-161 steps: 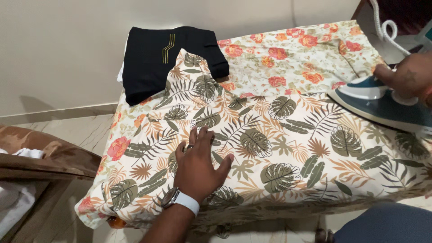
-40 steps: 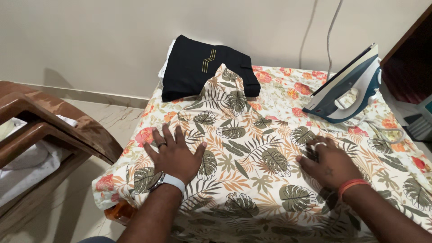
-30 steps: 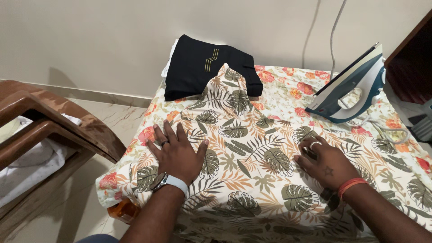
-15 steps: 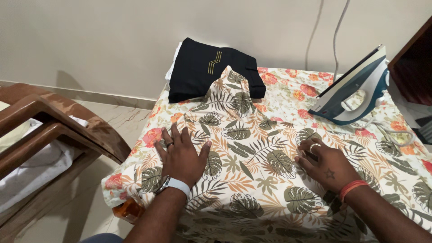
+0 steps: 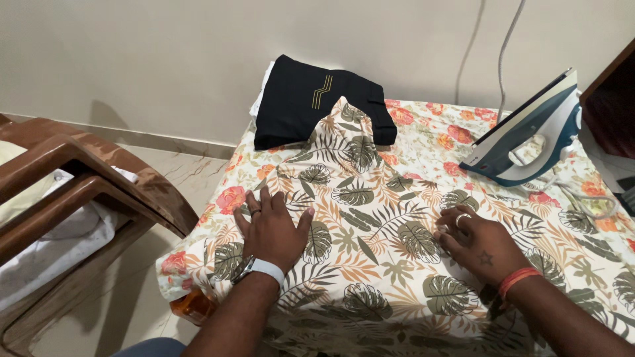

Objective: The person irons a patterned shirt on a table, smoothing the fabric with one hand while using an electric iron with the other. They repeatedly adjust the shirt's position and fold the collar before continuing to iron the main body of the garment.

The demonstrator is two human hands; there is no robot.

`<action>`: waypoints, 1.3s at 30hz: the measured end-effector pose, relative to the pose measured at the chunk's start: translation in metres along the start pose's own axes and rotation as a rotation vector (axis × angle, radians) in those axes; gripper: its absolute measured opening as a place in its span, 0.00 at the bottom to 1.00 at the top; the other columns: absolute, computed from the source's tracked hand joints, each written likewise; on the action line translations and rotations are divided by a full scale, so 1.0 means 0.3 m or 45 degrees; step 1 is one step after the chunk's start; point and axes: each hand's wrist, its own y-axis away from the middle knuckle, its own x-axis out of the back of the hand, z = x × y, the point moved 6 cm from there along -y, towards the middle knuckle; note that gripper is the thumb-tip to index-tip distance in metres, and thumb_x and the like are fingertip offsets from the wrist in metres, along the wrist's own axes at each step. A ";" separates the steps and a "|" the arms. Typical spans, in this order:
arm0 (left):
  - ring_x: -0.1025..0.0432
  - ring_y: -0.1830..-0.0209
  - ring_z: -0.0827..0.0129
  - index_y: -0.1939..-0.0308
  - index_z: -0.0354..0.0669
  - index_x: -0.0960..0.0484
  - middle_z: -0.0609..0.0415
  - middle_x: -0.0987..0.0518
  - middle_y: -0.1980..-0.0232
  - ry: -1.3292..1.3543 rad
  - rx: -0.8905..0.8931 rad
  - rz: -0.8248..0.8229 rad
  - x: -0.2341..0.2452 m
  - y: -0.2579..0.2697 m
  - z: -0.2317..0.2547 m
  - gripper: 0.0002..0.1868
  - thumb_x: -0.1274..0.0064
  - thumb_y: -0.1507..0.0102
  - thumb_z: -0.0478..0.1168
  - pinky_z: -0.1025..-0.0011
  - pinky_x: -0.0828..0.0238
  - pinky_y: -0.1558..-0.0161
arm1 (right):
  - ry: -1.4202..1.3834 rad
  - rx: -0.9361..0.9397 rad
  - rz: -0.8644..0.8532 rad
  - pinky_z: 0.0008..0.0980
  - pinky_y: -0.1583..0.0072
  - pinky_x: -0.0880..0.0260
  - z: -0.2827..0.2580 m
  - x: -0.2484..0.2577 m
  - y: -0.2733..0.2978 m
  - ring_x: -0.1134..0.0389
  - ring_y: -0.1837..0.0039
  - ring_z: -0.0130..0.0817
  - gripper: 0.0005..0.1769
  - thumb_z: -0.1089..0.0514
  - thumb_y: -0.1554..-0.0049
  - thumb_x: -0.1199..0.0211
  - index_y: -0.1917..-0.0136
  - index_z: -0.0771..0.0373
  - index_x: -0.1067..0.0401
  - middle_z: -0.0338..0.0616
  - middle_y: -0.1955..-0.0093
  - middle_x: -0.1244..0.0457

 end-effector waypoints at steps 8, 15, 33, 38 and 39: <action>0.54 0.21 0.38 0.34 0.37 0.33 0.36 0.41 0.24 -0.017 -0.029 0.005 -0.010 -0.004 -0.006 0.39 0.44 0.40 0.59 0.34 0.70 0.28 | 0.003 0.235 0.069 0.39 0.38 0.30 -0.017 0.013 0.001 0.30 0.33 0.43 0.19 0.46 0.45 0.34 0.45 0.59 0.22 0.45 0.39 0.30; 0.59 0.20 0.37 0.31 0.40 0.36 0.41 0.45 0.21 -0.085 0.037 -0.068 -0.004 -0.001 -0.003 0.41 0.46 0.40 0.61 0.32 0.75 0.28 | -0.038 -0.076 -0.066 0.36 0.41 0.27 0.001 0.002 0.002 0.24 0.44 0.39 0.20 0.43 0.44 0.34 0.45 0.56 0.22 0.39 0.37 0.30; 0.62 0.19 0.41 0.26 0.41 0.41 0.44 0.51 0.19 -0.193 0.061 -0.072 -0.039 -0.012 -0.018 0.46 0.52 0.39 0.66 0.30 0.74 0.30 | -0.074 -0.159 -0.084 0.35 0.42 0.26 -0.014 0.006 0.000 0.23 0.46 0.36 0.22 0.41 0.44 0.33 0.45 0.57 0.20 0.41 0.42 0.27; 0.62 0.19 0.41 0.27 0.41 0.40 0.44 0.51 0.19 -0.175 0.067 -0.077 -0.033 -0.008 -0.016 0.45 0.51 0.39 0.65 0.30 0.73 0.30 | -0.087 -0.123 -0.053 0.36 0.44 0.26 -0.037 0.022 0.006 0.23 0.49 0.35 0.21 0.43 0.46 0.36 0.45 0.57 0.20 0.40 0.44 0.27; 0.62 0.19 0.41 0.27 0.41 0.40 0.44 0.51 0.19 -0.174 0.066 -0.076 -0.032 -0.009 -0.014 0.45 0.51 0.39 0.66 0.30 0.73 0.30 | -0.069 -0.187 -0.086 0.36 0.44 0.26 -0.031 0.022 0.009 0.23 0.51 0.36 0.20 0.43 0.44 0.36 0.45 0.56 0.20 0.42 0.47 0.26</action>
